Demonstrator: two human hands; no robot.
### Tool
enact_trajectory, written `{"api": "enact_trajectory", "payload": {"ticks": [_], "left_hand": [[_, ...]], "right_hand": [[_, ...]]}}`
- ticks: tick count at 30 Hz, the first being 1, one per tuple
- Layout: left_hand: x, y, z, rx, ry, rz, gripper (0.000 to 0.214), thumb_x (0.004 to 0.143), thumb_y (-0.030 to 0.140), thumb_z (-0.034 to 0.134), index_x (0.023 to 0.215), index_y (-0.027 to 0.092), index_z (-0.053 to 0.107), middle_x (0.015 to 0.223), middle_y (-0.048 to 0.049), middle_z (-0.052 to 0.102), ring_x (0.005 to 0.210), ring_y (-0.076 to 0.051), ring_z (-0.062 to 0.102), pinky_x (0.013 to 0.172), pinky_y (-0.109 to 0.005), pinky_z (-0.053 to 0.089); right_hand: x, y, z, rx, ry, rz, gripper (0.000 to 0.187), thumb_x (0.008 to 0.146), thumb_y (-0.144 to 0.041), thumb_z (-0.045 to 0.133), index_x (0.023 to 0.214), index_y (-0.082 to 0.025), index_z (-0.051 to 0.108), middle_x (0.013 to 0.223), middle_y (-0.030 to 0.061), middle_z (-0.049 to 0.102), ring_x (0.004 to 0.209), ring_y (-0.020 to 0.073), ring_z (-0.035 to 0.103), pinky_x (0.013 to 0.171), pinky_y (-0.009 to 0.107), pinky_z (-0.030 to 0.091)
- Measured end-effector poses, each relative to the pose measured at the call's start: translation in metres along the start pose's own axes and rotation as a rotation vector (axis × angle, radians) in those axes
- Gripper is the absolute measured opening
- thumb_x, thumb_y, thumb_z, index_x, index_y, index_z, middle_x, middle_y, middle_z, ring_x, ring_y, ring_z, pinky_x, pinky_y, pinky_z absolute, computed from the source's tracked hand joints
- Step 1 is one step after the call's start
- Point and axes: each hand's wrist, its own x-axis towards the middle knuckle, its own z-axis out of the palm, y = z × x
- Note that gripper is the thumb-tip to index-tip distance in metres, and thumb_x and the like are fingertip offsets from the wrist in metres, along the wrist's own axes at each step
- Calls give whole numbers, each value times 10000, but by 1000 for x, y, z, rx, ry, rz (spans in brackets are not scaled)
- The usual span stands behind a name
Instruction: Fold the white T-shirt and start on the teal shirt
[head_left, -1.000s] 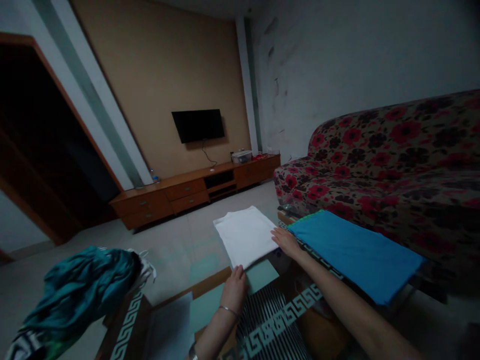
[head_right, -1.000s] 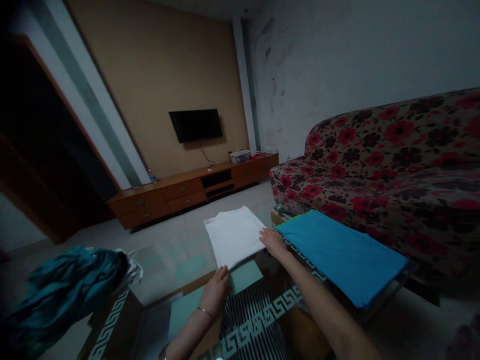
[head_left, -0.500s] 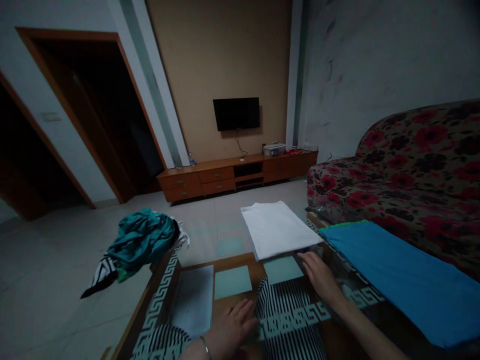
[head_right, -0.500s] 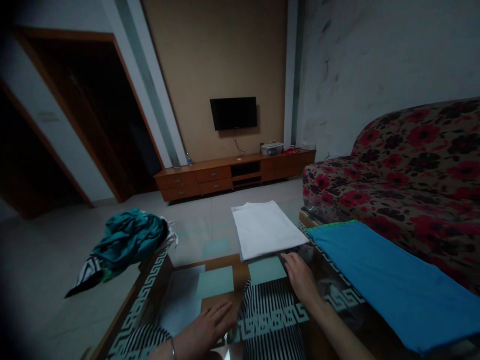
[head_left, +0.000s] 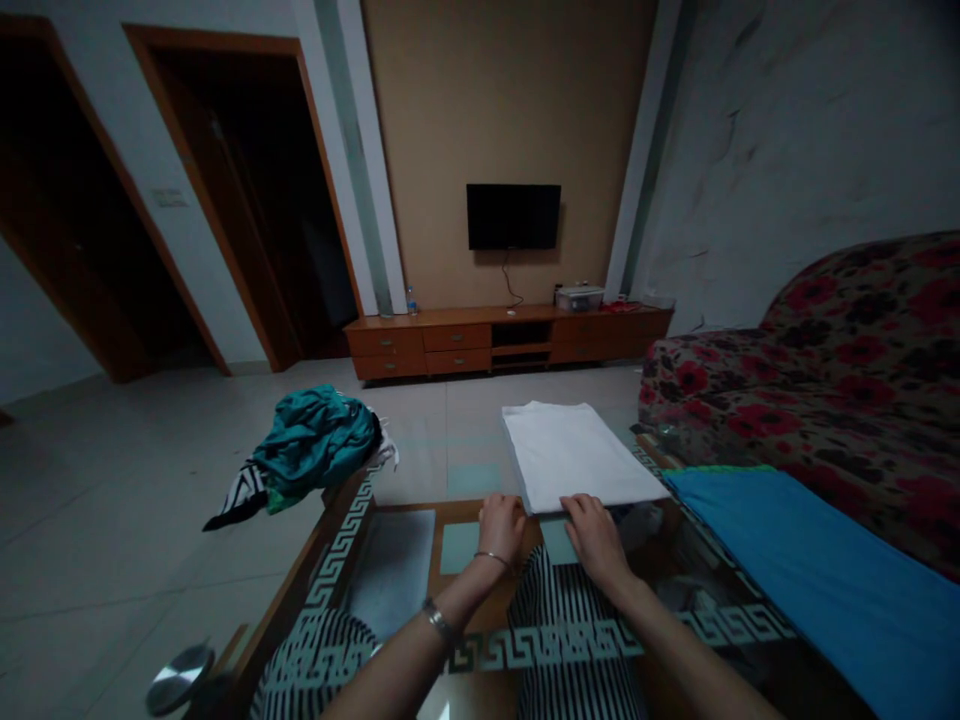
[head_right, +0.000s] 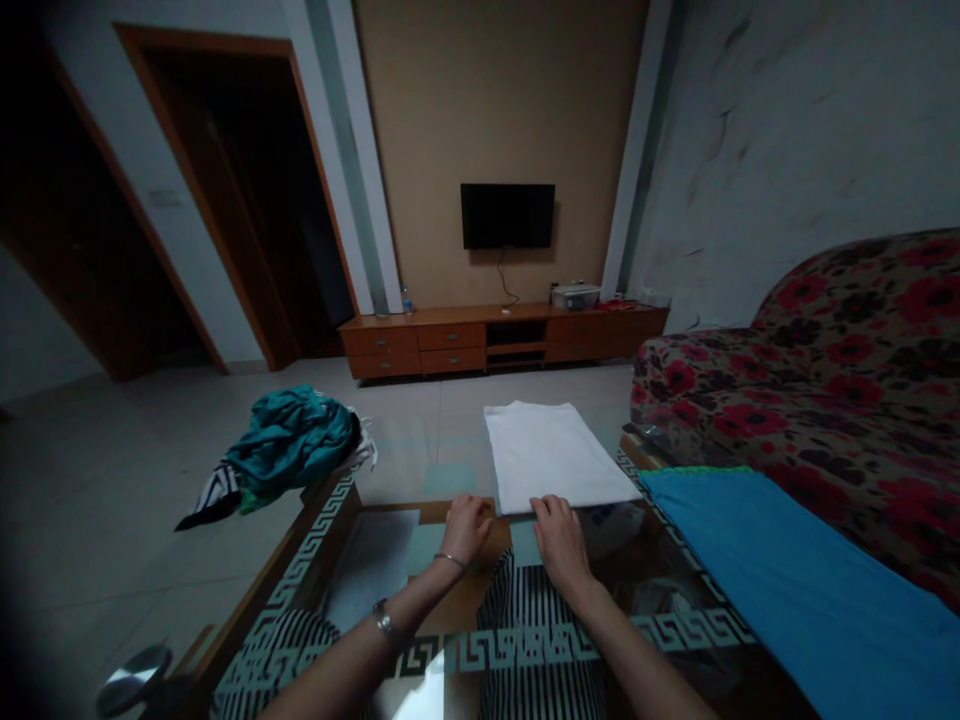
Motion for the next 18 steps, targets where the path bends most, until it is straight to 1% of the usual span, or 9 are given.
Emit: {"api": "enact_trajectory", "payload": {"ticks": [3,6,9,12,14,16,18], "left_hand": [[18,3,19,-47,2,-66,230,800,159,533,995,109,645,1057,-138,594,1064,-251,493,927,-365,354],[27,3,32,-129,-36,-105,221,763,125,574,975,103,635,995,-114,624,989,-210,535,879,-308,386],[33,5,38,-230,-85,-153,287,748,89,585,1034,102,596,911,-75,632,870,-159,565,784,-252,417],[36,7,39,-333,-160,-224,326,744,70,584,1067,94,553,764,-25,600,682,-113,552,636,-216,416],[36,10,35,-402,-227,-266,329,755,83,576,1080,102,526,640,28,540,540,-87,495,535,-201,384],[34,12,29,-466,-296,-289,303,770,105,569,1068,123,516,545,73,464,445,-69,426,472,-191,346],[32,13,23,-512,-352,-294,237,775,115,570,1007,143,527,493,95,408,401,-59,384,440,-182,321]], "right_hand": [[-4,9,9,10,-14,17,390,825,-116,470,1203,-192,533,1077,100,564,1032,237,493,882,345,407],[-6,14,11,36,-13,11,385,826,-117,457,1193,-198,538,1088,99,558,1026,236,495,874,344,416],[-5,13,9,46,-15,17,374,819,-108,461,1169,-203,552,1075,96,558,1020,235,492,878,344,416],[-4,11,6,49,-18,22,374,822,-102,456,1170,-201,551,1065,92,556,1020,233,487,891,346,411],[-4,11,5,50,-16,24,371,825,-102,455,1172,-194,551,1064,93,555,1021,231,486,897,342,409],[-4,11,5,49,-16,24,368,825,-102,459,1169,-187,555,1064,95,555,1019,229,487,896,339,410],[-5,11,5,48,-18,23,368,821,-101,464,1167,-187,558,1065,96,555,1019,230,488,892,340,413]]}}
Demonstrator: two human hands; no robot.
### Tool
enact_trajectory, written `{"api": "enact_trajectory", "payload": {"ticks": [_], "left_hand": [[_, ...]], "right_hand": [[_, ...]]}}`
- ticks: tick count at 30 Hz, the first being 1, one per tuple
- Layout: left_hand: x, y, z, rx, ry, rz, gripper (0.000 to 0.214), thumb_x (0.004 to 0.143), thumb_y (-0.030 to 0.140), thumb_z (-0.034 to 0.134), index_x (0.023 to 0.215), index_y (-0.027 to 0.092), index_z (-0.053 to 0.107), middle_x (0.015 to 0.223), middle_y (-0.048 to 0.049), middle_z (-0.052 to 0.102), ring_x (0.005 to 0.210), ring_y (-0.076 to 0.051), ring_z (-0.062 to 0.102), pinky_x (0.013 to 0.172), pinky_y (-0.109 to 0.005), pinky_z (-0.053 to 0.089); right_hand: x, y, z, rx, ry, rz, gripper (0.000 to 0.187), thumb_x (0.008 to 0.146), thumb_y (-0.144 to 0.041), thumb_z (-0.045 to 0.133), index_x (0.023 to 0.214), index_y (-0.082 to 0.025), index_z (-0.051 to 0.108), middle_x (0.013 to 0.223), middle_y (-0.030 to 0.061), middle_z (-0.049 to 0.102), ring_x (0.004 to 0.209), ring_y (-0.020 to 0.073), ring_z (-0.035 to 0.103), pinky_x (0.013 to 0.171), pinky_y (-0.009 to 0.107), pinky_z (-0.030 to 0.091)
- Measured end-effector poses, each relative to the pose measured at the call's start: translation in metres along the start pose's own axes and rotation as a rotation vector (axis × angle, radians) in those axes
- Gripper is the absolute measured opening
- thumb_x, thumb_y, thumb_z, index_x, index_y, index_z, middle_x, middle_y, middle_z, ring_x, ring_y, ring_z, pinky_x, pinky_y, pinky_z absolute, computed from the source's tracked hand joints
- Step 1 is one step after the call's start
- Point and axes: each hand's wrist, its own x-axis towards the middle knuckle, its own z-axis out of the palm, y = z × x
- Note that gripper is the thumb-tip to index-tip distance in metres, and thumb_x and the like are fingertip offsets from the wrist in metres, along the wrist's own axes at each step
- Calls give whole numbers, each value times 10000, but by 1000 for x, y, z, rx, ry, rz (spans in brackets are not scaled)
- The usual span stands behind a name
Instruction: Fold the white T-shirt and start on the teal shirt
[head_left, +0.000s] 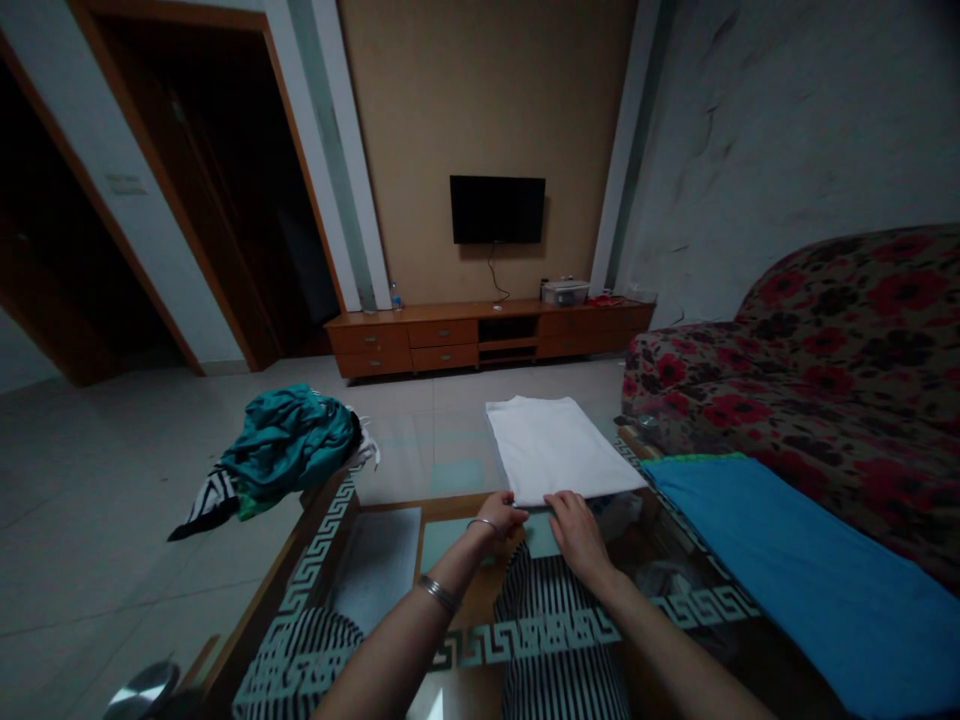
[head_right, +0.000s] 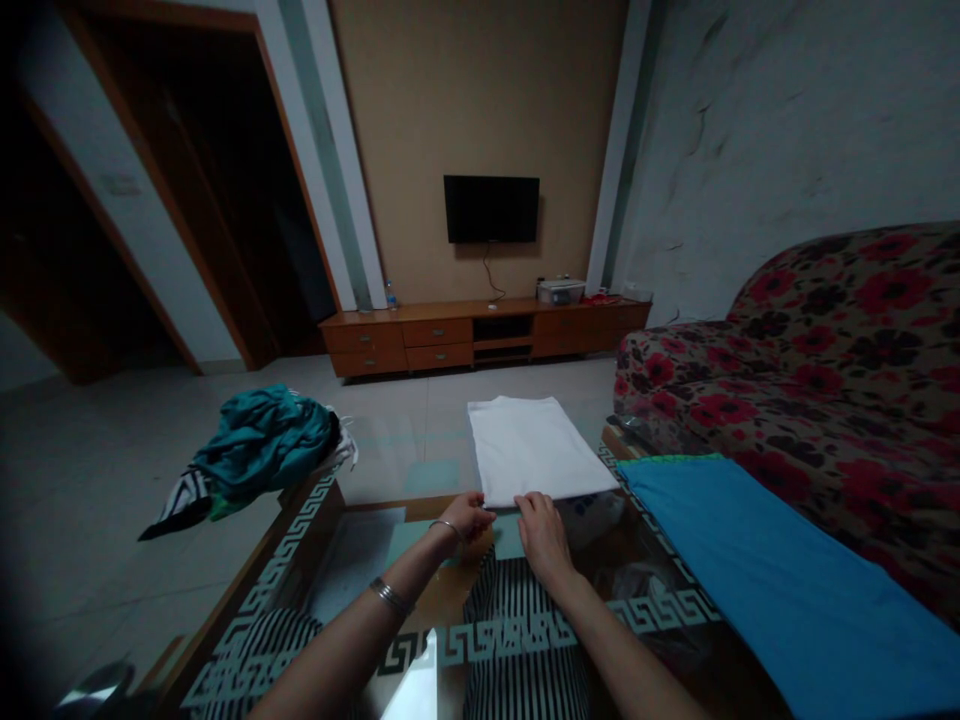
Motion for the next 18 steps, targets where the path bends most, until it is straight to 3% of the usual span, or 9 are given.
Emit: {"api": "enact_trajectory", "payload": {"ticks": [6,13,18], "left_hand": [[-2,0,-4,19,-27,-7,80,781,125,566,853,152,542,473,86,416,383,-56,390,409,-170,306],[6,1,1,241,125,1,128,829,146,474,856,120,596,516,28,506,439,-93,491,483,-200,403],[0,-3,-7,477,240,49,116,767,213,588,725,124,650,683,-92,635,673,-175,609,640,-277,436]], "right_hand": [[0,2,1,4,-1,-9,381,810,-91,461,1162,-197,562,1073,96,558,1021,230,491,886,345,420],[0,3,3,19,0,-29,378,813,-93,449,1160,-189,567,1072,100,558,1028,235,496,896,342,423],[-5,10,9,84,2,-71,321,821,-124,447,1087,-214,602,1042,93,572,1012,239,522,888,361,436]]}}
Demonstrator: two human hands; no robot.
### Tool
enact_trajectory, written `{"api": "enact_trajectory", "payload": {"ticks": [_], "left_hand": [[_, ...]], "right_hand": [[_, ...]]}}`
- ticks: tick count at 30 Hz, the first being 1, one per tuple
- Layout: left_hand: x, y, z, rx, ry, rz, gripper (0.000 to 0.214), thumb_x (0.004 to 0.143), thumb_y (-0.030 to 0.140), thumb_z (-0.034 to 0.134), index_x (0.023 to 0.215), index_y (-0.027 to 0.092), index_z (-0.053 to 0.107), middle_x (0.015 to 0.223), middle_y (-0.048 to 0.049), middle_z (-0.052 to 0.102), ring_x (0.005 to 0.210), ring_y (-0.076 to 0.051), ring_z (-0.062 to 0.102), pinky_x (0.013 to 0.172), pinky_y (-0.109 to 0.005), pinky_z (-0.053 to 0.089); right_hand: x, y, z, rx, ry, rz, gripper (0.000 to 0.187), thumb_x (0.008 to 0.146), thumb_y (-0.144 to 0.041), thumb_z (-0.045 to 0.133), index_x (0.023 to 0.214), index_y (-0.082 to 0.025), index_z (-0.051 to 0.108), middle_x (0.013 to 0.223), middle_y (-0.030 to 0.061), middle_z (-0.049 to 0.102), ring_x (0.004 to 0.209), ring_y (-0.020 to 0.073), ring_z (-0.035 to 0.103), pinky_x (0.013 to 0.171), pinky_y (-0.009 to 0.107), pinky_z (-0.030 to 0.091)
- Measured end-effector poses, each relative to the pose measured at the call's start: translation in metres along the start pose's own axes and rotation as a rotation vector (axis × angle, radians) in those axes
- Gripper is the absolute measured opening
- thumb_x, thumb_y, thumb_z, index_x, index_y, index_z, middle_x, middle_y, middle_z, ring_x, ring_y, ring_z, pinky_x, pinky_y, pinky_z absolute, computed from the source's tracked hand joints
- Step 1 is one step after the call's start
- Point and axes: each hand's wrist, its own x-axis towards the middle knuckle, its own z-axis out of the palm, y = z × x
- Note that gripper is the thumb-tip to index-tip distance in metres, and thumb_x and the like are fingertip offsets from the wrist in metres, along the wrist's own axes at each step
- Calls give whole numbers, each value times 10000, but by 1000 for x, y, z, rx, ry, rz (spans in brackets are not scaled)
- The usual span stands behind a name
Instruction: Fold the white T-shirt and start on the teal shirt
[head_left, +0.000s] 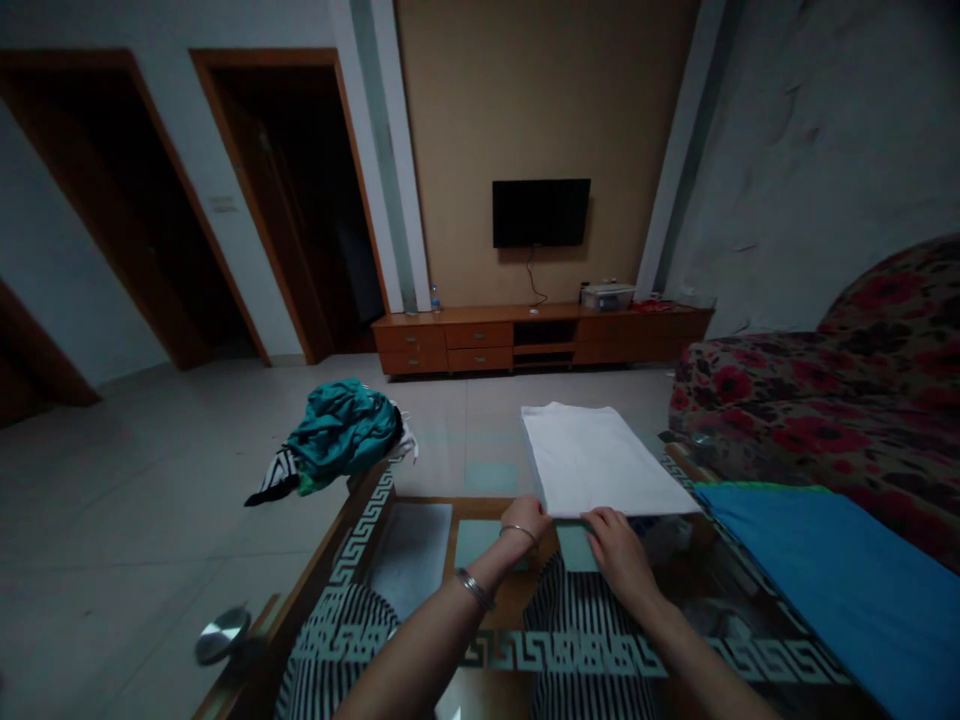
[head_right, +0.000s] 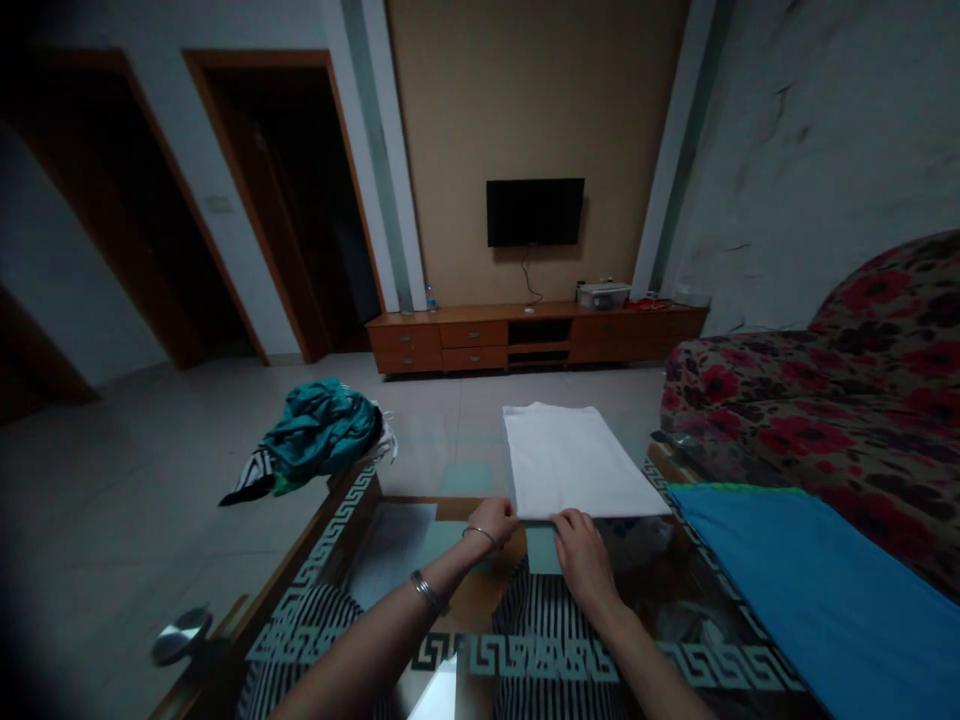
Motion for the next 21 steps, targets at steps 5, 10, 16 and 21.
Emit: {"api": "enact_trajectory", "payload": {"ticks": [5,10,16,21], "left_hand": [[10,-43,-74,199,222,2,162,807,161,521,874,112,660,914,-134,649,872,-192,589,762,-302,400],[23,-102,-211,353,608,-148,326,856,97,412,1158,54,528,1215,-241,485,1130,-293,430,908,-398,342],[29,-142,-293,454,841,-167,447,892,99,307,1316,140,442,1345,-243,373,1225,-363,333,944,-502,272],[38,-143,-313,423,760,-95,231,827,95,414,911,86,629,1081,-241,578,1108,-360,466,878,-473,322]], "right_hand": [[-8,2,-3,145,-15,-54,223,860,-200,431,964,-228,626,992,99,598,979,241,554,862,384,463],[-9,-3,-3,205,8,-81,205,865,-234,443,946,-248,631,977,102,619,949,242,583,834,393,490],[-5,-9,0,187,-28,-137,221,877,-212,443,944,-214,653,958,77,636,918,201,606,820,339,509],[-4,-4,0,141,43,-179,220,855,-166,464,939,-203,665,939,73,652,895,186,629,786,291,525]]}}
